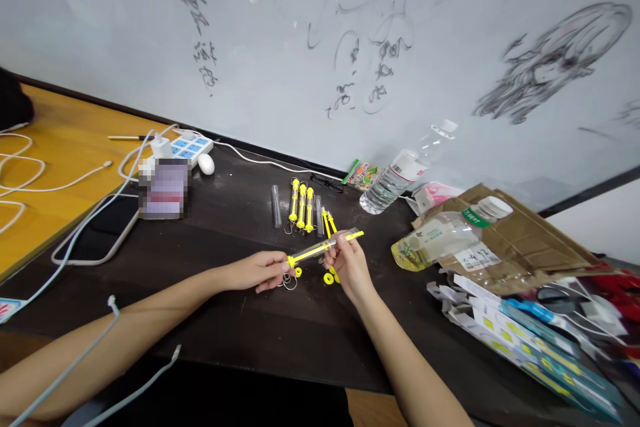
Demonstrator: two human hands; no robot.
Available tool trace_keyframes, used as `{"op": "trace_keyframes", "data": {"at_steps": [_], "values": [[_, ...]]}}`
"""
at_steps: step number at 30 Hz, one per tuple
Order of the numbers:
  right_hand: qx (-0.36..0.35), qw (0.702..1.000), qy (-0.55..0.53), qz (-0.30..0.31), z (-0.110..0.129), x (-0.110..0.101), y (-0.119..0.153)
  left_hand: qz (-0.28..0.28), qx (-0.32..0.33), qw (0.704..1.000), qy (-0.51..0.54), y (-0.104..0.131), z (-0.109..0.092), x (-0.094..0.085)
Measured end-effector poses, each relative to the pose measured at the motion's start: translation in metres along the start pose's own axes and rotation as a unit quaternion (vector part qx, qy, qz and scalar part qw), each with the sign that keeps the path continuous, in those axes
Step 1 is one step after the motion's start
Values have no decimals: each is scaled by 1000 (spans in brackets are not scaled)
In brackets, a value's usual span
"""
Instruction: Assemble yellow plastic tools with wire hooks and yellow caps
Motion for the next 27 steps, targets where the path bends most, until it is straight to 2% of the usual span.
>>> {"op": "trace_keyframes", "data": {"at_steps": [5,12,15,20,27], "values": [[-9,1000,15,3,1,1,1,-28,2,1000,-10,-1,4,-3],[-7,1000,9,3,1,0,1,-56,13,996,-65,0,-1,-4],[-9,1000,12,3,1,0,1,-52,5,997,-59,1,-2,-3],[-16,999,28,11,2,2,3,-87,0,995,-40,2,-4,-2],[-21,999,27,12,2,4,5,-20,12,998,-50,5,-7,8]]}}
Point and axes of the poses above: each hand's wrist, its own y-axis away from the middle knuckle, its own x-axis out of the palm, z = x × y, the point moved 2 cm from there along -y, towards the middle knuckle, and after that the axes turned 13 degrees about y, right-handed, at the moved point
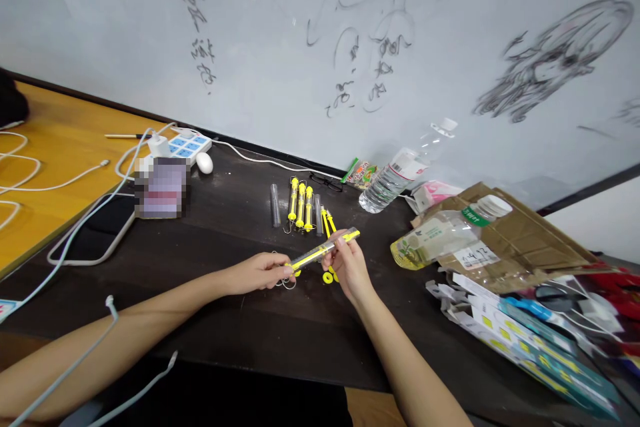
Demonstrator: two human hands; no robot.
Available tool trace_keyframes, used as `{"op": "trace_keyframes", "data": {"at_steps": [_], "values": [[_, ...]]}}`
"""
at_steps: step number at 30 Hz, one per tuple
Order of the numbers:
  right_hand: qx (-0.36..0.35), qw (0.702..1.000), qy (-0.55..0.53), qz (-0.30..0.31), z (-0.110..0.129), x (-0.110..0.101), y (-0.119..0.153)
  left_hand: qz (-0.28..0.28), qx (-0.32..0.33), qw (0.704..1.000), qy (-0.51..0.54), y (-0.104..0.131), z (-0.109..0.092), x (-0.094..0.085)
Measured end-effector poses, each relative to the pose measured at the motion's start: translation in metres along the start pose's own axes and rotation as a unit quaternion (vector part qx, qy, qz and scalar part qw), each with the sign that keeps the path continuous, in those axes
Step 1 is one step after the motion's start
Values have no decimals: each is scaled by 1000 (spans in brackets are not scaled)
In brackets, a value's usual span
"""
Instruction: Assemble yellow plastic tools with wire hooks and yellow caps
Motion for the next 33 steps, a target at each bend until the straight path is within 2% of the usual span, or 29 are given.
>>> {"op": "trace_keyframes", "data": {"at_steps": [5,10,15,18,20,23,25,27,31,33], "values": [[5,1000,13,8,-1,2,2,37,-21,999,16,2,3,11],[5,999,30,-12,-1,7,6,75,23,997,-17,1,-2,23],[-15,998,56,-25,-2,12,10,73,12,997,15,1,-1,32],[-18,998,58,-14,-4,15,12,79,-13,996,29,5,-3,33],[-17,998,62,-5,-6,15,13,78,-19,997,-6,7,-6,31],[-16,997,76,3,-8,15,13,74,-3,995,-67,9,-12,28],[-17,996,89,-3,-10,14,12,74,8,995,-68,9,-14,27],[-17,994,106,-15,-10,13,11,59,11,996,-59,9,-12,27],[-18,992,122,-10,-11,13,9,-44,8,993,-108,6,-6,25],[-14,993,116,-5,-12,14,8,-75,16,988,-131,5,-4,25]]}}
Point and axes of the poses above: each hand's wrist, its own y-axis away from the middle knuckle, its own x-axis out of the palm, z = x × y, the point moved 2 cm from there along -y, towards the middle knuckle, and after that the axes turned 13 degrees about y, right-handed, at the moved point
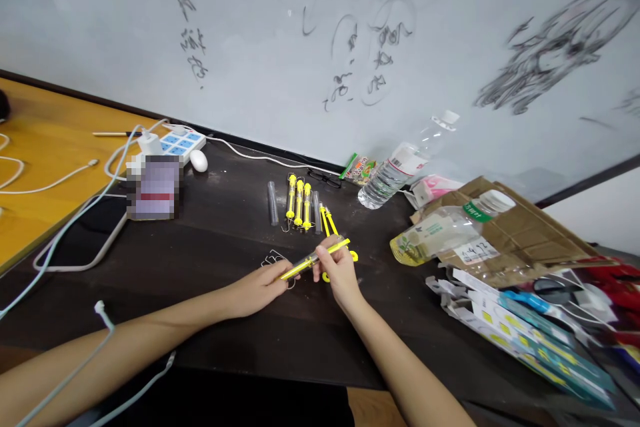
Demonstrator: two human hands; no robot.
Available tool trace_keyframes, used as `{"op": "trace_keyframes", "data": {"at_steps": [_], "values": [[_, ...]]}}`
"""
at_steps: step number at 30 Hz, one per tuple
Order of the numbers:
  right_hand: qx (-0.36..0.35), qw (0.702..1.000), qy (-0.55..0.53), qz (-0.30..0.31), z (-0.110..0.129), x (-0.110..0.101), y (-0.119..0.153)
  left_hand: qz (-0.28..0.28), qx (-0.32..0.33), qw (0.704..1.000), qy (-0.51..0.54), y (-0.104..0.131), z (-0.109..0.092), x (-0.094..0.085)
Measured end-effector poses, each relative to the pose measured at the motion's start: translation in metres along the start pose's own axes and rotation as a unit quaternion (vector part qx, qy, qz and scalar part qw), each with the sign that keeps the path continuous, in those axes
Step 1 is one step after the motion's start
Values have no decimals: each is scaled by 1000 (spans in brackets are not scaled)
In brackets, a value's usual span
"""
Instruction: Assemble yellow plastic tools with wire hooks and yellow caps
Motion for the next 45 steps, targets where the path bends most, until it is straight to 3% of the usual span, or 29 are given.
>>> {"op": "trace_keyframes", "data": {"at_steps": [8,15,23,28,32,39,42,45], "values": [[28,999,-33,1,-2,1,-3,-19,31,999,-20,-1,-1,-2],[43,997,-66,-9,2,-1,-3,-42,57,997,33,-9,12,-8],[51,991,-120,-28,3,-18,-11,-44,-59,977,198,-15,25,-10],[61,987,-136,-58,-3,-32,-22,-21,-73,970,232,-15,23,-9],[70,982,-151,-91,-5,-44,-28,-7,-48,967,250,-15,19,-9],[103,974,-165,-116,-6,-64,-37,-42,30,942,333,-6,-3,-15],[136,979,-124,-92,-4,-59,-42,-97,53,932,344,-5,-7,-19],[123,992,-9,-30,7,-42,-55,-151,66,926,340,-7,-4,-24]]}}
Point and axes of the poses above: each hand's wrist, its own y-axis away from the middle knuckle, its own x-axis out of the palm, z = x × y, the point moved 2 cm from there along -y, towards the middle knuckle, and after that the axes turned 13 degrees about y, right-handed, at the moved point
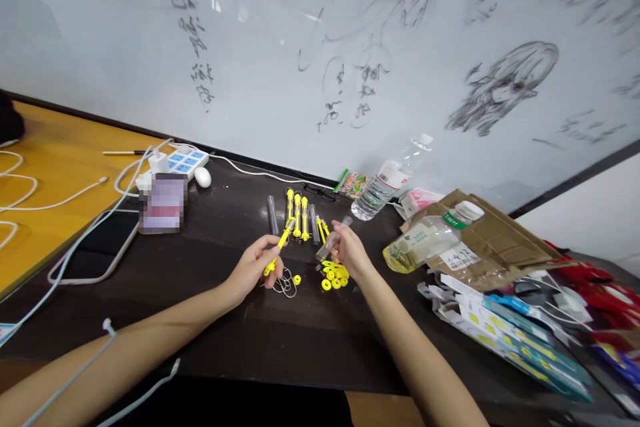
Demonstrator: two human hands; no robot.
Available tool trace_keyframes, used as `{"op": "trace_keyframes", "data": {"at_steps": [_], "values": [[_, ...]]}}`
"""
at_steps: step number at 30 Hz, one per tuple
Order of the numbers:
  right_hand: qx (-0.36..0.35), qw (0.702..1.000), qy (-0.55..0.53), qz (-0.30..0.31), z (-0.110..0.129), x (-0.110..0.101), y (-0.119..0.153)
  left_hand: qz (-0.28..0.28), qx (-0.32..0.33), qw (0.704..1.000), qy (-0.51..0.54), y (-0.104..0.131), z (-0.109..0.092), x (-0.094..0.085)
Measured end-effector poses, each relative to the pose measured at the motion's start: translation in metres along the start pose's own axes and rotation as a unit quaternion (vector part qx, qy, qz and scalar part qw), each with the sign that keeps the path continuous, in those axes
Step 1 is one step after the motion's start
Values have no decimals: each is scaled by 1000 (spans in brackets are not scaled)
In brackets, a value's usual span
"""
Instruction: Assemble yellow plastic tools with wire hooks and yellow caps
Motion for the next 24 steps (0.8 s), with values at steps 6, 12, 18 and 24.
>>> {"op": "trace_keyframes", "data": {"at_steps": [6,12,18,24], "values": [[-166,895,409,61,43,65,-45,-49,46,998,-11,-7,0,-10],[-114,720,684,21,50,117,-89,-73,66,995,-7,-12,-3,-18],[-112,717,687,28,40,126,-94,-69,59,996,-11,-13,-1,-19],[-178,766,617,9,42,100,-66,-61,30,998,-13,-12,-1,-17]]}}
Point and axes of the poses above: each hand's wrist, its own y-axis away from the middle knuckle, its own x-axis out of the palm, z = x × y, the point moved 2 cm from there along -y, towards the middle knuckle, and after that the axes turned 13 degrees about y, right-handed, at the moved point
